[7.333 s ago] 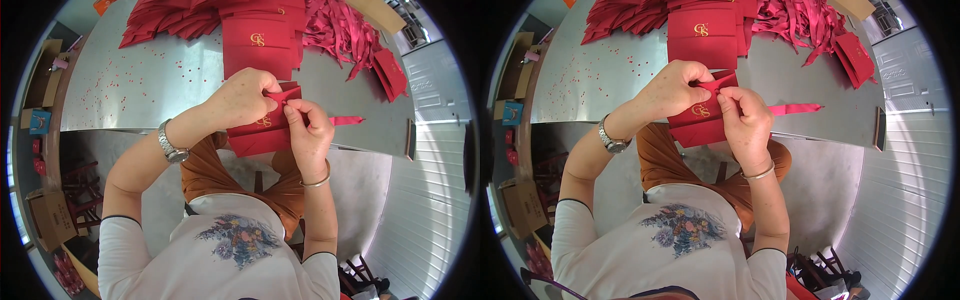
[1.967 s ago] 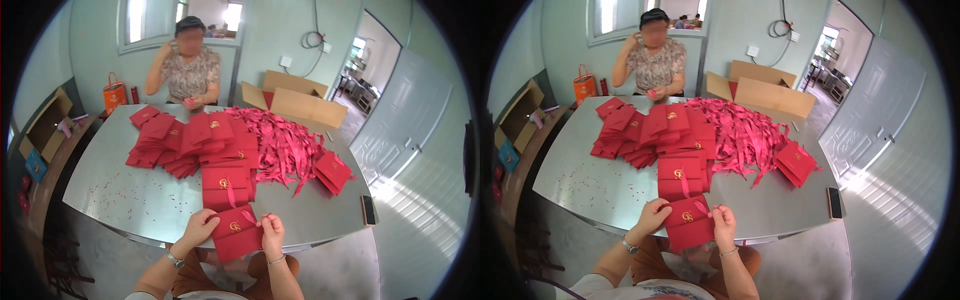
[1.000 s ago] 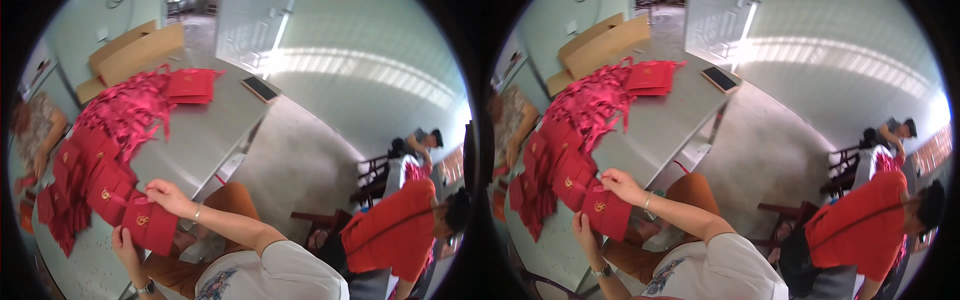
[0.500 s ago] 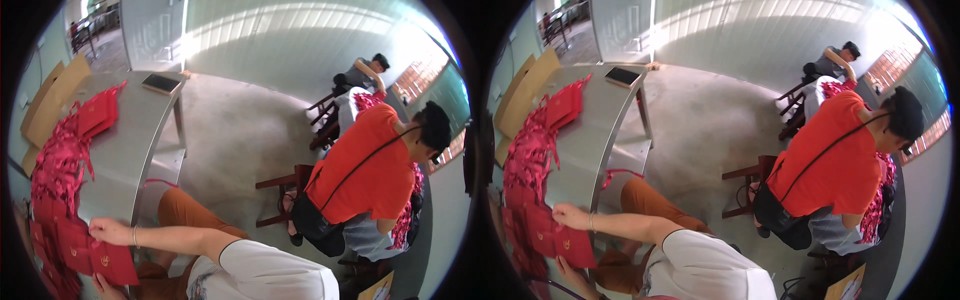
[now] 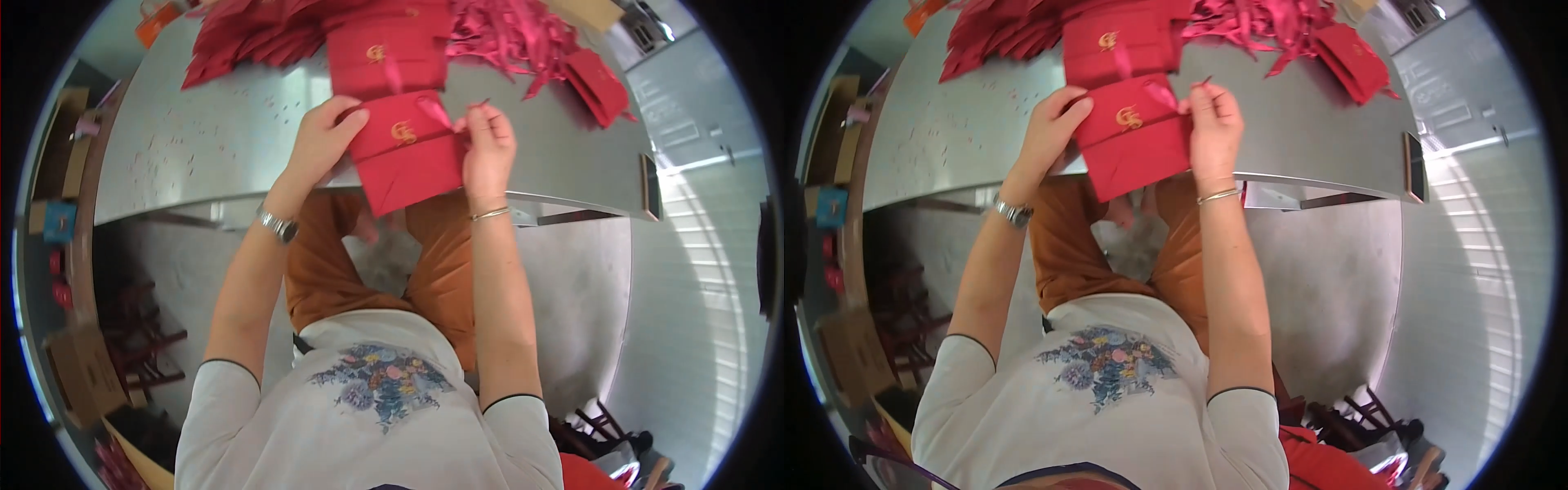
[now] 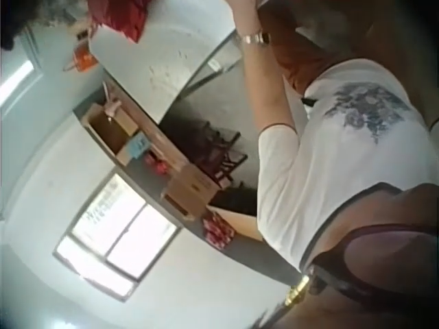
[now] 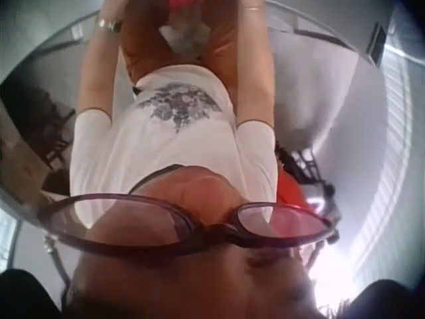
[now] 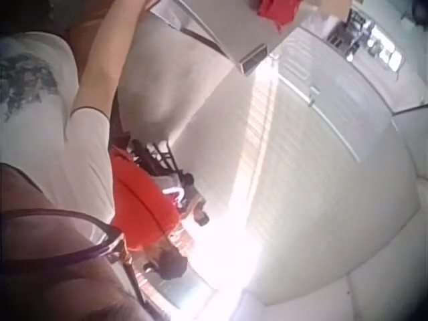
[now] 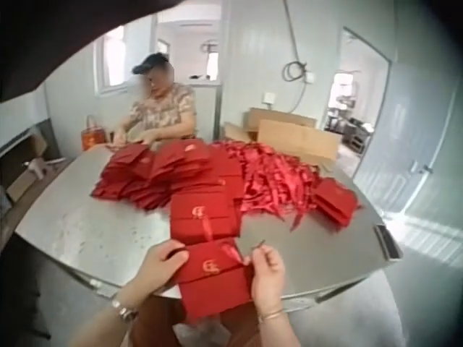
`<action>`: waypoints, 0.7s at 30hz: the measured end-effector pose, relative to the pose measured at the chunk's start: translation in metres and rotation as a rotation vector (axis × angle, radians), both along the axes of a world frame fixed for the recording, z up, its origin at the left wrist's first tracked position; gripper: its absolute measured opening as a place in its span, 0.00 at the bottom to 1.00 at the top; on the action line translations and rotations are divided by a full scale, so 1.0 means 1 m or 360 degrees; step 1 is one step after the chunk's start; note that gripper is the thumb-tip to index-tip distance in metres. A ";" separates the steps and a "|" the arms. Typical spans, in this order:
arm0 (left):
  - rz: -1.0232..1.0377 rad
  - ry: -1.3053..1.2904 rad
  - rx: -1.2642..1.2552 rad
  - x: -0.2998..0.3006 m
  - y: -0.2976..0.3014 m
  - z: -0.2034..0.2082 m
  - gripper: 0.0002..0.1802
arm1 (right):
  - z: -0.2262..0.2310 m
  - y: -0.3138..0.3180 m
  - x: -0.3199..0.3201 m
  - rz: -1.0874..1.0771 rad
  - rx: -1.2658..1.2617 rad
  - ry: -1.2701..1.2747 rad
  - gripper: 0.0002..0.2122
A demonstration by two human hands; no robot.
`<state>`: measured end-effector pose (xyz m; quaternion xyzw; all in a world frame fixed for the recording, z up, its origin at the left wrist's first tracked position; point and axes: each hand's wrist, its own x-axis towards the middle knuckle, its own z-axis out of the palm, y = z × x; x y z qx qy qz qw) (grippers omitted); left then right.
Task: The person attaches pink ribbons to red gift bags by hand at a work table.
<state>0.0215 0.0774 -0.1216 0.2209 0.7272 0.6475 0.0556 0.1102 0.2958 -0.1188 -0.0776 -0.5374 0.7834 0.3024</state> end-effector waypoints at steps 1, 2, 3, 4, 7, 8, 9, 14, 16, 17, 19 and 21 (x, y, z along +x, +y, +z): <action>0.0026 -0.0005 -0.0075 0.002 0.000 0.004 0.15 | 0.001 0.000 -0.001 0.0010 0.0002 0.0028 0.06; 0.0039 -0.0006 -0.0150 0.003 0.001 0.014 0.16 | 0.004 0.001 -0.001 0.0008 0.0003 0.0061 0.06; 0.0060 0.0013 -0.0232 0.002 0.000 0.017 0.16 | 0.006 0.001 -0.003 0.0009 0.0031 0.0032 0.06; 0.0081 0.0000 -0.0241 0.001 -0.001 0.013 0.16 | 0.005 0.000 -0.002 0.0031 0.0022 0.0021 0.06; 0.0094 0.0097 -0.0223 0.000 0.000 0.007 0.18 | 0.002 0.000 -0.004 0.0020 0.0032 0.0059 0.06; 0.0100 0.0095 -0.0230 0.000 0.000 0.006 0.18 | 0.002 0.000 -0.003 0.0027 0.0025 0.0058 0.06; 0.0088 0.0055 -0.0201 0.000 0.000 0.006 0.18 | 0.001 0.001 -0.003 0.0028 0.0025 0.0058 0.07; 0.0106 0.0091 -0.0223 0.002 0.004 0.009 0.18 | 0.001 0.002 -0.001 0.0050 0.0016 0.0102 0.07; 0.0086 0.0038 -0.0187 0.002 0.004 0.009 0.18 | 0.003 0.001 0.000 0.0005 0.0021 0.0065 0.07; 0.0080 0.0042 -0.0195 0.001 0.004 0.008 0.18 | 0.003 0.001 0.000 -0.0001 0.0013 0.0069 0.07; 0.0091 0.0093 -0.0187 -0.001 0.003 0.005 0.18 | 0.004 -0.001 -0.002 0.0011 0.0018 0.0094 0.07; 0.0071 0.0039 -0.0158 0.001 0.005 0.008 0.17 | 0.002 0.003 -0.002 0.0017 0.0031 0.0092 0.07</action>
